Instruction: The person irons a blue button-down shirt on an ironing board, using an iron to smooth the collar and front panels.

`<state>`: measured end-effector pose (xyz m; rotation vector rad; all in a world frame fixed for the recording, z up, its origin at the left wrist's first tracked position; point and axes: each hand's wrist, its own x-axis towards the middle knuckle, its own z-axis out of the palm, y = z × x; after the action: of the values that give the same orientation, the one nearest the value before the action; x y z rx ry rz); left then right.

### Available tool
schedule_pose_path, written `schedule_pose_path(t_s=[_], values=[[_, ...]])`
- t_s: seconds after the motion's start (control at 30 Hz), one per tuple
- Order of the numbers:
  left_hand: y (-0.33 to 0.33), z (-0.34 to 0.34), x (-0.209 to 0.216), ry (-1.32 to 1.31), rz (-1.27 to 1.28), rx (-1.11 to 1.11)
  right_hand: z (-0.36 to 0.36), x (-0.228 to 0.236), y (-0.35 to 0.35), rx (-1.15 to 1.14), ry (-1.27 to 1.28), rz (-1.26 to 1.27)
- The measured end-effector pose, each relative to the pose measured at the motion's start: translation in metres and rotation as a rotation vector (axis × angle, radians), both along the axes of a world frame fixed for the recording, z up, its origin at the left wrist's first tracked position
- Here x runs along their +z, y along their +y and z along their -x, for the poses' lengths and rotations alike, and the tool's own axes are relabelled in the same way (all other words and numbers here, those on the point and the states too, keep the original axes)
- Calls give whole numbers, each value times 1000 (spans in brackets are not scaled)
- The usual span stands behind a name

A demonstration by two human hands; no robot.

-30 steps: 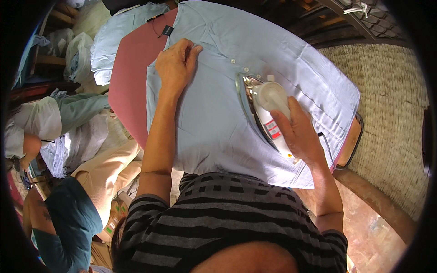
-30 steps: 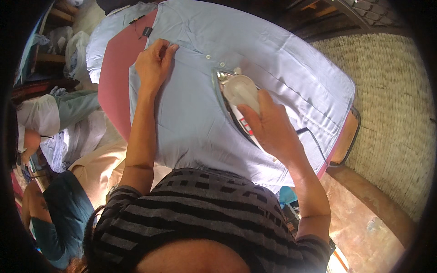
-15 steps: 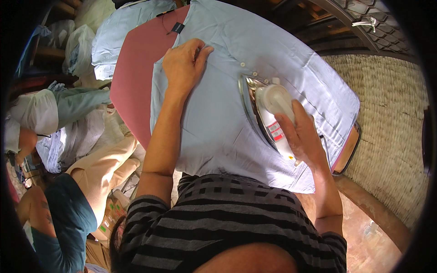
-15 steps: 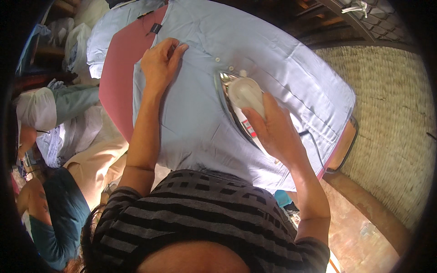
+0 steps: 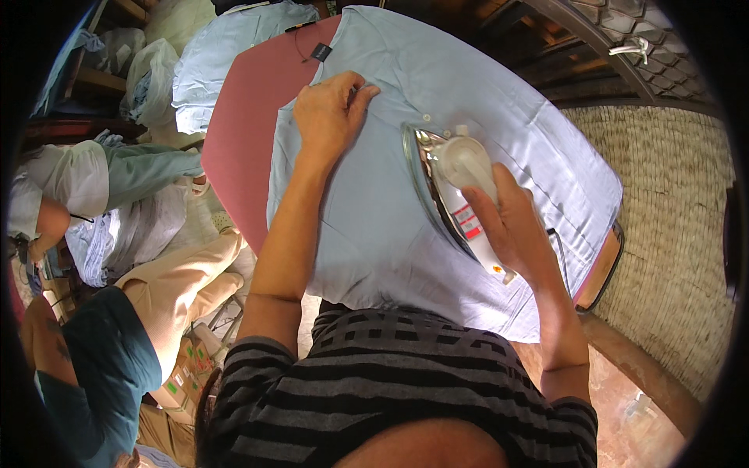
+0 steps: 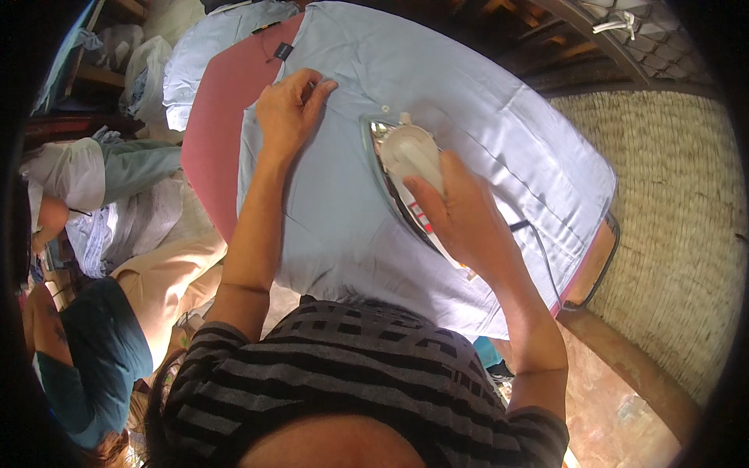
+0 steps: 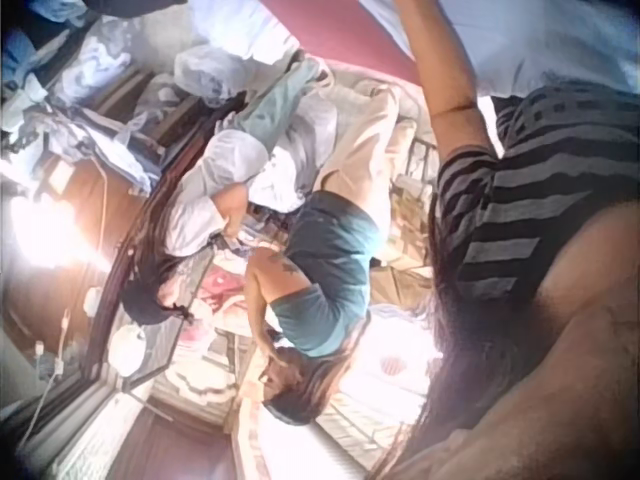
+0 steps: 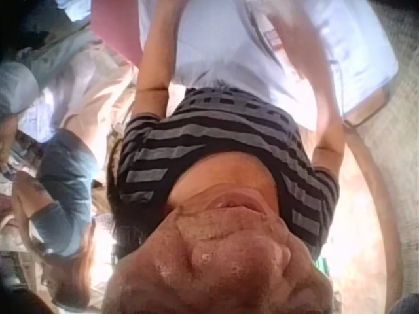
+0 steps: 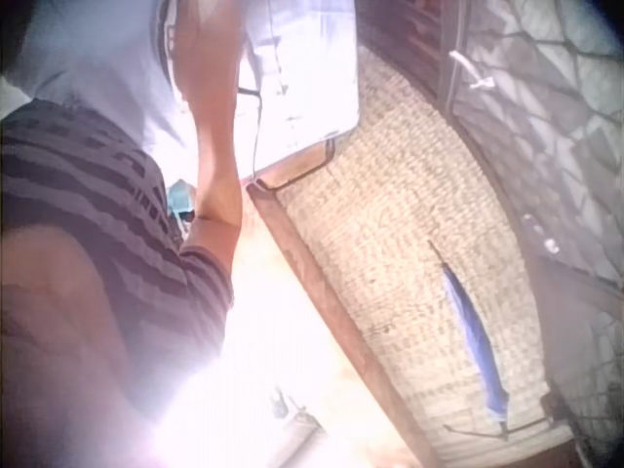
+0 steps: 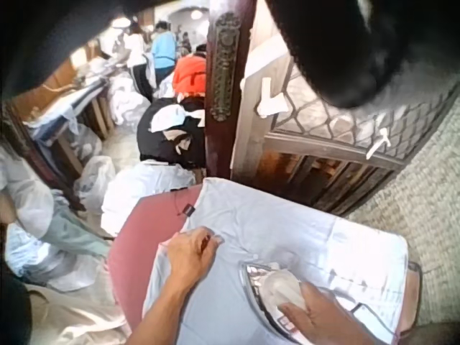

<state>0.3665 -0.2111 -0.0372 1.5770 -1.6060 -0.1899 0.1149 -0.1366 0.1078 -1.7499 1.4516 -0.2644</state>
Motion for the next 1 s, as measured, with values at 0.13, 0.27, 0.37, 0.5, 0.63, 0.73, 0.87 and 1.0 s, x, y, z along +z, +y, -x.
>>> schedule_pose_path(t_s=[0.13, 0.27, 0.37, 0.5, 0.63, 0.73, 0.87, 1.0], values=[[4, 2, 5, -29, -37, 16, 8, 1, 6, 58, 58, 42], [-10, 9, 9, -97, 6, -8, 46, 1, 15, 107, 68, 33], [-34, 16, 5, -156, 80, -5, 84, 0, 20, 134, 92, 107], [-43, 19, -2, -118, 2, -9, 128, 9, 15, 195, 79, 236], [-38, 19, 2, -47, 41, -46, 154, 22, 0, 205, 121, 273], [-33, 20, 8, 136, -57, -32, 163, 21, -17, 258, 185, 238], [-34, 20, 8, 375, -85, -90, 156, 0, -41, 284, 158, 251], [-37, 12, 2, 452, -50, -160, 144, -6, -65, 322, 165, 297]])
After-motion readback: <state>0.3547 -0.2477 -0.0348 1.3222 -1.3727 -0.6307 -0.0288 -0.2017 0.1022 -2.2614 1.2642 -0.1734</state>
